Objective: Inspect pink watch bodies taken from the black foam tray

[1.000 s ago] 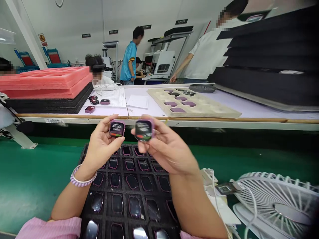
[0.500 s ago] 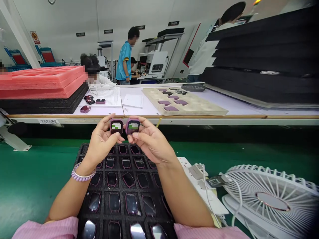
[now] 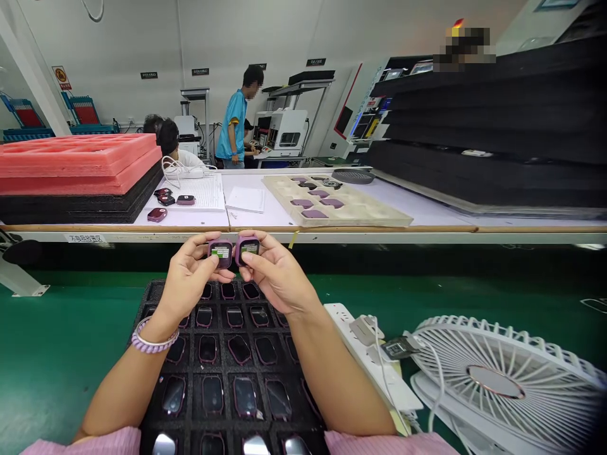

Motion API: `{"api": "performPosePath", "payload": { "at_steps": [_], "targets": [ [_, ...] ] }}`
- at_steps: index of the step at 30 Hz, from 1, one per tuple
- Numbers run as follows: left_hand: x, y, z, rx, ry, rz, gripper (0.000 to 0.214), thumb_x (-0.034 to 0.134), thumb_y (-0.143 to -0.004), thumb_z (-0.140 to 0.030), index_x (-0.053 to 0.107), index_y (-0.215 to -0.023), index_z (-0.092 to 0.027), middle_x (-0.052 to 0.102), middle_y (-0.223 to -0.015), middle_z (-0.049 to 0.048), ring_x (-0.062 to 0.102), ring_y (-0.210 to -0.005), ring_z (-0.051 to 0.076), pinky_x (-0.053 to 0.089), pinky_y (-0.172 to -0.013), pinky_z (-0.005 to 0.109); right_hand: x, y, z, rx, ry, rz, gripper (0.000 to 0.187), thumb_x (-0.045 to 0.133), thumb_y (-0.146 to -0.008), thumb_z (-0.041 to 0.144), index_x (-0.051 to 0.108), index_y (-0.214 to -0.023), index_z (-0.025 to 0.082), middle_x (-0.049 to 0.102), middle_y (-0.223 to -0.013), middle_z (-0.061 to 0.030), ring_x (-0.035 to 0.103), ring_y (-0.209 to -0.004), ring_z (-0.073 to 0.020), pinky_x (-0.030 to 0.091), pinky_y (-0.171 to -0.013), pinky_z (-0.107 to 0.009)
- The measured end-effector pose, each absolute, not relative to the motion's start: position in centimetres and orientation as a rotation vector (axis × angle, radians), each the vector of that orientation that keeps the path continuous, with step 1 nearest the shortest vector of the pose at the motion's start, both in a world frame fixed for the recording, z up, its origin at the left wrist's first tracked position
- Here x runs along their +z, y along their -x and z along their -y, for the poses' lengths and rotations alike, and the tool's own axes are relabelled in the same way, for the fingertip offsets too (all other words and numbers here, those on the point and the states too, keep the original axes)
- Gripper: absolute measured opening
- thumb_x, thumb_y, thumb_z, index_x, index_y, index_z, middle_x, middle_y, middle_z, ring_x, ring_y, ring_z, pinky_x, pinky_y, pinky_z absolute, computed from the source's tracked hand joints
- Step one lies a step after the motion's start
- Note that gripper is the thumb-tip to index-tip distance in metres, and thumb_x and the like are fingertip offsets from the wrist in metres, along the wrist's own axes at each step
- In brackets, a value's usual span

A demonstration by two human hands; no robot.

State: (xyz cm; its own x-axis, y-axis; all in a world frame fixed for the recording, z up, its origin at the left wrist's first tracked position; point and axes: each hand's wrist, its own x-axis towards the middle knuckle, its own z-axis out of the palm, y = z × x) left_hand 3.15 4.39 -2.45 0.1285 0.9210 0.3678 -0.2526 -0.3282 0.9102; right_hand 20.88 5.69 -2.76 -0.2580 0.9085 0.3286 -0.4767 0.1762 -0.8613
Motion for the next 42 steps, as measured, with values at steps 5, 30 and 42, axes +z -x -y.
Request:
{"api": "performPosePath", "payload": {
  "at_steps": [5,30,42],
  "targets": [
    [-2.3,-3.1,-4.6,1.422,-1.321,-0.699,0.046,0.073,-0.081,-0.025,0.063,-0.125,-0.017,0.075,-0.101,0.0041,0.077,-0.065,0.016,0.069,-0.064,0.026,-2.7,-20.8,-5.6,1.422,0.491,1.204,0.048,0.087,-0.073,0.022,0.063,-0.115,0.022,0.065,-0.090,0.0015,0.058,-0.061,-0.0102,0.049,-0.058,-0.023],
    [2.2,-2.6,-10.3,1.486,-1.526,-0.543,0.058,0.074,-0.073,-0.017,0.060,-0.129,-0.022,0.073,-0.103,0.0002,0.074,-0.066,0.010,0.066,-0.069,0.023,1.8,-21.2,-12.1,1.273,0.266,1.406,0.036,0.074,-0.094,0.046,0.057,-0.117,0.024,0.066,-0.093,0.0012,0.064,-0.066,-0.0140,0.058,-0.064,-0.028],
    [3.5,-2.4,-13.6,1.666,-1.858,-0.420,0.064,0.083,-0.078,-0.020,0.058,-0.135,-0.030,0.070,-0.114,0.0028,0.072,-0.079,0.012,0.063,-0.076,0.025,4.8,-21.2,-12.7,1.067,0.224,1.553,0.056,0.077,-0.075,0.021,0.056,-0.126,0.026,0.068,-0.095,0.0026,0.070,-0.076,-0.0168,0.060,-0.073,-0.031]
  ]
}}
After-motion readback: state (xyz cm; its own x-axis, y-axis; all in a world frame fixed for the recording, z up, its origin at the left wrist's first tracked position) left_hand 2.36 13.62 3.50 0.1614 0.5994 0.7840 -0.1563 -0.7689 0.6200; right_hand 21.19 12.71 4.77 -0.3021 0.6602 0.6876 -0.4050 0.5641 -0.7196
